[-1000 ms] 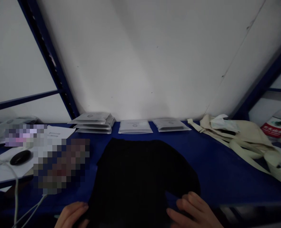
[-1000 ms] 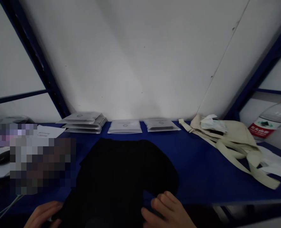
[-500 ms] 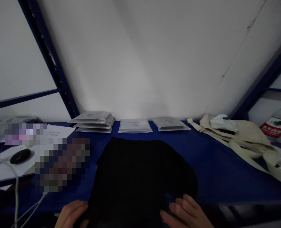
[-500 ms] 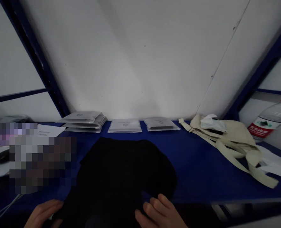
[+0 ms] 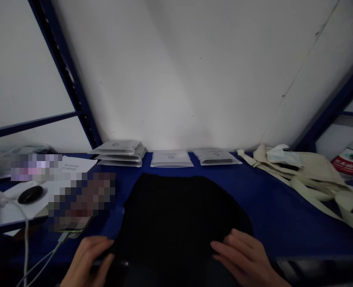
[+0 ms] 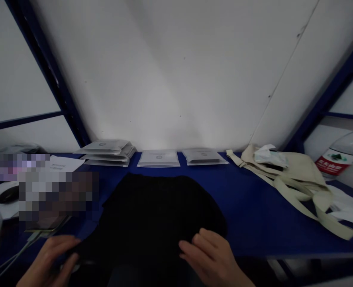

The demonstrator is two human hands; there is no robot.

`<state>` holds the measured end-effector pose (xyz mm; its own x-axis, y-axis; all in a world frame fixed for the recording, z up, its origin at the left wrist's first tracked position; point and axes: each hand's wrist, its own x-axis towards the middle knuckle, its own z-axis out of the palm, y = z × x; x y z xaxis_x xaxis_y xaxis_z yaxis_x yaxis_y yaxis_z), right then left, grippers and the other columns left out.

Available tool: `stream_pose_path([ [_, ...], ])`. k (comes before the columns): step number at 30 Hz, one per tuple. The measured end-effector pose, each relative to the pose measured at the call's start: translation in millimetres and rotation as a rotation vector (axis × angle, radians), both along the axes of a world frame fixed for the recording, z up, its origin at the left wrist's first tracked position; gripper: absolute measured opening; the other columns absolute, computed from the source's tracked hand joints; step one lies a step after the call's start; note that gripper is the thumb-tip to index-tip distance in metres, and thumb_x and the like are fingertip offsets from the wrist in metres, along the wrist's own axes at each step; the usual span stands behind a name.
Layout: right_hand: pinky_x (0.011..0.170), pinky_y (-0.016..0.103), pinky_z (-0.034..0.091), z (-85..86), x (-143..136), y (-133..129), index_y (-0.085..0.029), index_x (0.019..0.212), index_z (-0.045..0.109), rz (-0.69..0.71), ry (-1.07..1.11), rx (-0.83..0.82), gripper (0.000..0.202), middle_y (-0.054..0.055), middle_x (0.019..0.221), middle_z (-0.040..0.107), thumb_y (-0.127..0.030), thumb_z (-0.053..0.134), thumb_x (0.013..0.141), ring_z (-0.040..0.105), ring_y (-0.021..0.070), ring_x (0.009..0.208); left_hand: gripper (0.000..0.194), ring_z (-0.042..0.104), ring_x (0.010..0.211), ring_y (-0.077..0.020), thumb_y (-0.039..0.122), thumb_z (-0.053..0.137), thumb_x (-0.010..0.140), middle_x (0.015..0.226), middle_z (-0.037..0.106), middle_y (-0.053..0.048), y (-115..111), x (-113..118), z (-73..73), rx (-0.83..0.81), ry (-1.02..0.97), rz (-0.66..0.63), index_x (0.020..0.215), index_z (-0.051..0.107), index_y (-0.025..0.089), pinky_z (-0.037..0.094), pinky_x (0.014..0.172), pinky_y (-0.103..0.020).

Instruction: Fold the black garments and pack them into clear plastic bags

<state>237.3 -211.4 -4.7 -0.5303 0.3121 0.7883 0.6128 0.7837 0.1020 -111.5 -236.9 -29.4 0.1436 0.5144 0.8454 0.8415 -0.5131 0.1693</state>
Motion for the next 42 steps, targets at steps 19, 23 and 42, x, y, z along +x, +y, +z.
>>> stream_pose_path([
  [19,0.059,0.026,0.035,58.5,1.5,175.4,-0.016,0.076,0.061,-0.227,0.013,-0.949,0.02,0.001,0.064,0.057,-0.034,0.052,0.079,0.05,0.0136,0.06,0.012,0.062,0.084,-0.0205,0.025,0.06,0.074,0.082,0.068,-0.006,203.8,33.6,66.0,-0.935,-0.064,0.239,0.079,0.065,0.015,0.042,0.071,-0.025],
  [23,0.058,0.026,0.034,35.3,6.0,193.2,-0.016,0.073,0.06,-0.292,-0.046,-0.95,0.022,0.003,0.067,0.06,-0.035,0.052,0.08,0.052,0.0148,0.062,0.014,0.062,0.086,-0.0209,0.026,0.061,0.075,0.088,0.068,-0.008,211.9,37.7,53.0,-0.965,-0.029,0.25,0.083,0.064,0.015,0.042,0.069,-0.025],
  [42,0.056,0.026,0.033,24.9,15.8,195.5,-0.021,0.076,0.053,-0.607,-0.172,-0.78,0.028,0.005,0.074,0.063,-0.044,0.042,0.087,0.058,0.0198,0.069,0.017,0.062,0.086,-0.0195,0.027,0.056,0.08,0.089,0.067,-0.008,222.1,38.4,40.8,-0.876,-0.034,0.274,0.09,0.062,0.015,0.042,0.071,-0.024],
])
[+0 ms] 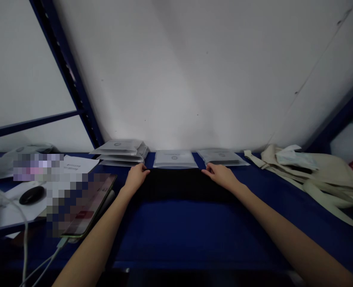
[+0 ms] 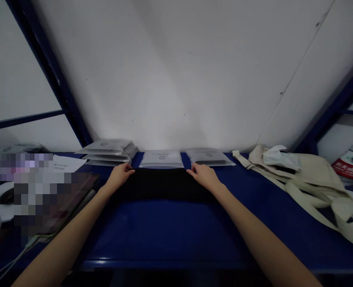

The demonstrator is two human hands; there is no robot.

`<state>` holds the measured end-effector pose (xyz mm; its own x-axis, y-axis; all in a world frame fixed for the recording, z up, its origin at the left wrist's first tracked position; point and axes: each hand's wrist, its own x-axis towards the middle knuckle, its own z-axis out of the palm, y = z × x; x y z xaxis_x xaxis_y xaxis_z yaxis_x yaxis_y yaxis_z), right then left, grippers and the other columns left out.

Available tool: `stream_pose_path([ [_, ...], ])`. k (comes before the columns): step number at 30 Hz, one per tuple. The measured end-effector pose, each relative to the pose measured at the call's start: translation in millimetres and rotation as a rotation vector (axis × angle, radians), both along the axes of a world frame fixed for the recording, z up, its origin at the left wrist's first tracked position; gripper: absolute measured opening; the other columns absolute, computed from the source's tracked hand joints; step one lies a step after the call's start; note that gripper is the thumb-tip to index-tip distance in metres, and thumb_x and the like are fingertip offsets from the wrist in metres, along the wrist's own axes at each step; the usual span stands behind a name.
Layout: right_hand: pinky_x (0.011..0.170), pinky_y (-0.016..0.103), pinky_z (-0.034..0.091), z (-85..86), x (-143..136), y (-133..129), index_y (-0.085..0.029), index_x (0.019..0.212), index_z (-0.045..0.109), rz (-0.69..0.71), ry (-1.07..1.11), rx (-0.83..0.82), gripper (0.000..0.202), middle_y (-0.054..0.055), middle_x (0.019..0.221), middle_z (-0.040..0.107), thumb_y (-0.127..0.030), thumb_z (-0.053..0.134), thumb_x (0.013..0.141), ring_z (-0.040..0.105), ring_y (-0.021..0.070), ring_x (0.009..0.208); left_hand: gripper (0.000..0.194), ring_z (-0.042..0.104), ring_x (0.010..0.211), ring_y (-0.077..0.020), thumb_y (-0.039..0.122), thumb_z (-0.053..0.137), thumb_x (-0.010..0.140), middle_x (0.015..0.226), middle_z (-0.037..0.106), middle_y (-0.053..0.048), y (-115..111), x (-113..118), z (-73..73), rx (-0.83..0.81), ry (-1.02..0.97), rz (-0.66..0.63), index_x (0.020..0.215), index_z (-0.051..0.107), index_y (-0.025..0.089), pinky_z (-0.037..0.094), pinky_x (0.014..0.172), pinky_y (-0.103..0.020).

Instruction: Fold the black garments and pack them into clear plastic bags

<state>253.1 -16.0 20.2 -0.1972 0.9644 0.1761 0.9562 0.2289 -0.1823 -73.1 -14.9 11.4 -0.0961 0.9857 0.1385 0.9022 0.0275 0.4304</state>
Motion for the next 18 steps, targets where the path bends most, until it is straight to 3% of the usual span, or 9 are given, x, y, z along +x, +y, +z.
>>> stream_pose_path([
  [4,0.06,0.029,0.037,8.9,11.6,-1.6,-0.019,0.076,0.057,-0.043,0.026,-0.093,0.035,0.008,0.08,0.065,-0.046,0.038,0.087,0.059,0.0222,0.075,0.028,0.061,0.093,-0.0244,0.037,0.049,0.083,0.096,0.067,-0.012,-6.2,-3.3,2.7,-0.039,0.018,0.047,0.091,0.062,0.014,0.042,0.073,-0.027],
  [8,0.066,0.032,0.041,21.2,40.6,-5.2,-0.017,0.076,0.061,-0.112,0.123,-0.303,0.043,0.012,0.086,0.066,-0.051,0.038,0.086,0.059,0.0233,0.078,0.041,0.063,0.089,-0.0285,0.048,0.042,0.083,0.092,0.068,-0.015,-15.4,-6.7,10.1,-0.157,0.021,0.08,0.085,0.064,0.014,0.042,0.07,-0.03],
  [13,0.052,0.029,0.035,34.6,71.8,-16.2,-0.017,0.067,0.058,-0.157,0.213,-0.633,0.049,0.005,0.063,0.057,-0.064,0.046,0.076,0.049,0.0147,0.054,0.046,0.064,0.072,-0.0242,0.055,0.042,0.079,0.073,0.068,-0.011,-26.2,-6.4,23.3,-0.306,-0.086,0.027,0.069,0.062,0.015,0.042,0.056,-0.026],
  [16,0.047,0.027,0.03,40.0,80.2,-23.2,-0.018,0.063,0.053,-0.186,0.245,-0.742,0.048,0.002,0.061,0.052,-0.066,0.052,0.069,0.041,0.0105,0.048,0.045,0.062,0.063,-0.0206,0.057,0.047,0.076,0.068,0.066,-0.007,-30.3,-6.5,25.4,-0.351,-0.135,0.029,0.074,0.062,0.015,0.04,0.051,-0.025],
  [18,0.047,0.025,0.03,41.6,84.1,-25.9,-0.018,0.064,0.054,-0.188,0.256,-0.782,0.048,0.001,0.061,0.051,-0.066,0.059,0.062,0.04,0.0096,0.048,0.036,0.061,0.062,-0.019,0.049,0.058,0.07,0.068,0.065,-0.004,-30.1,-8.2,22.1,-0.328,-0.127,0.037,0.081,0.062,0.016,0.04,0.052,-0.024],
])
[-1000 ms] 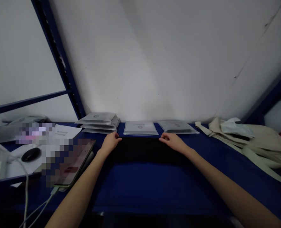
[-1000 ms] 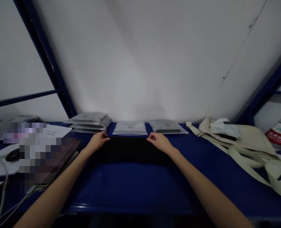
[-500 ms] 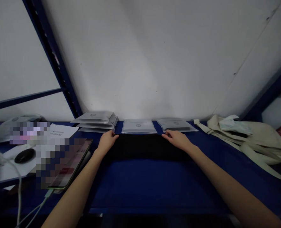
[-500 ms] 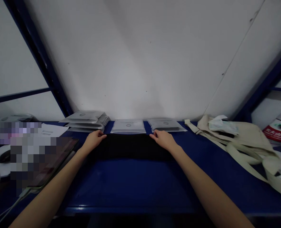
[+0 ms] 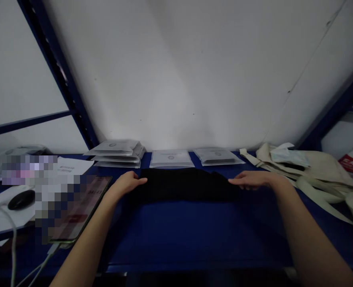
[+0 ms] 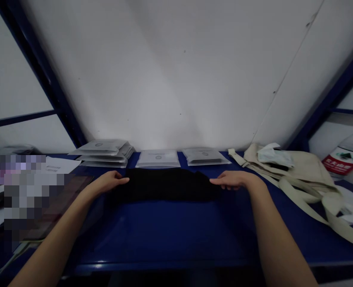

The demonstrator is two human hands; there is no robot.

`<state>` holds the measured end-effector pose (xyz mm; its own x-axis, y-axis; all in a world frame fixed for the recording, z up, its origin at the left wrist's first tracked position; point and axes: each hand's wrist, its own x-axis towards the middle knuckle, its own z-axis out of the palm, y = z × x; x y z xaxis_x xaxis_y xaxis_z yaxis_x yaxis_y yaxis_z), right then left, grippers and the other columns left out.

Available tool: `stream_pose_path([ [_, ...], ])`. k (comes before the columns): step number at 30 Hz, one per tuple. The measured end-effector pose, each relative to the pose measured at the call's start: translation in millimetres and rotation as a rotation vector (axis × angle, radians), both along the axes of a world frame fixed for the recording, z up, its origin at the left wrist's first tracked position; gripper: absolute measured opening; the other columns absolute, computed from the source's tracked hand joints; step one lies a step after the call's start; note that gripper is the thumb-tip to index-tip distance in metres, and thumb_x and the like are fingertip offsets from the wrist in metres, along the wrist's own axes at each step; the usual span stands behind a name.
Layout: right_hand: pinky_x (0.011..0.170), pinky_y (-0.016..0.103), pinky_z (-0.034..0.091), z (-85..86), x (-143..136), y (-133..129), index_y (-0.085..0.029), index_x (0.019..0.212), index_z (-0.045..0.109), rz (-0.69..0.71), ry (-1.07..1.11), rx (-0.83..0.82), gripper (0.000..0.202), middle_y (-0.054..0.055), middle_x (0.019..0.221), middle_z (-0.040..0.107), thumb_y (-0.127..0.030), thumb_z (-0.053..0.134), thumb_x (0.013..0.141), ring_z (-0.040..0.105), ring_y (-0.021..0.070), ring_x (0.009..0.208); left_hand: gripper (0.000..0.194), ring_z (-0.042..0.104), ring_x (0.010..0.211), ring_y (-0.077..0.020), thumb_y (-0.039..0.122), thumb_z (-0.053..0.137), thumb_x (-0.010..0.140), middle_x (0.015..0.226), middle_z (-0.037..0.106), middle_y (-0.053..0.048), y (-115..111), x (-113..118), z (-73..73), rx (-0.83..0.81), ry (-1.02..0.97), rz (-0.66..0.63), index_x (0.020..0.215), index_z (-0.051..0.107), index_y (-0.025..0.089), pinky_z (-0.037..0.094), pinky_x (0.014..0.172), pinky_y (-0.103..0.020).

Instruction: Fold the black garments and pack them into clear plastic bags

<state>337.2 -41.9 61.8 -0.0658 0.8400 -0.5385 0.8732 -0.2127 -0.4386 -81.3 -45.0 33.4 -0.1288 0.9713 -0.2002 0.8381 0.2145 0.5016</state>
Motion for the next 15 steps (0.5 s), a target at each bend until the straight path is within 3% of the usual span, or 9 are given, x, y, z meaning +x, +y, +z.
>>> stream_pose_path([
  [5,0.044,0.022,0.024,-2.1,5.5,-0.3,-0.019,0.056,0.05,0.061,0.059,-0.136,0.039,-0.005,0.048,0.04,-0.052,0.069,0.05,0.032,0.006,0.043,0.025,0.061,0.068,-0.0177,0.028,0.065,0.064,0.072,0.065,-0.001,6.2,-5.6,-13.1,0.057,0.054,0.005,0.086,0.061,0.016,0.041,0.057,-0.023],
  [8,0.044,0.021,0.028,-0.5,3.2,-1.9,-0.019,0.053,0.049,0.04,0.093,-0.107,0.032,-0.004,0.048,0.044,-0.044,0.069,0.052,0.04,0.0077,0.045,0.024,0.061,0.074,-0.0174,0.022,0.063,0.064,0.079,0.065,-0.003,8.0,-3.1,-15.9,0.082,0.058,-0.031,0.087,0.06,0.015,0.041,0.06,-0.022],
  [11,0.052,0.022,0.04,5.1,-1.3,-6.6,-0.019,0.06,0.053,-0.09,0.14,-0.01,0.024,0.003,0.062,0.06,-0.039,0.066,0.06,0.059,0.0139,0.063,0.024,0.062,0.077,-0.0175,0.018,0.059,0.067,0.084,0.066,-0.004,8.1,5.2,-15.2,0.13,0.057,-0.038,0.09,0.058,0.015,0.041,0.063,-0.022],
  [15,0.063,0.026,0.048,8.6,-2.8,-9.9,-0.02,0.077,0.054,-0.296,0.244,0.067,0.016,0.008,0.073,0.068,-0.035,0.057,0.073,0.066,0.0187,0.075,0.025,0.061,0.085,-0.0186,0.017,0.054,0.073,0.09,0.066,-0.006,7.2,16.5,-13.3,0.231,0.055,-0.039,0.098,0.055,0.016,0.041,0.069,-0.024],
])
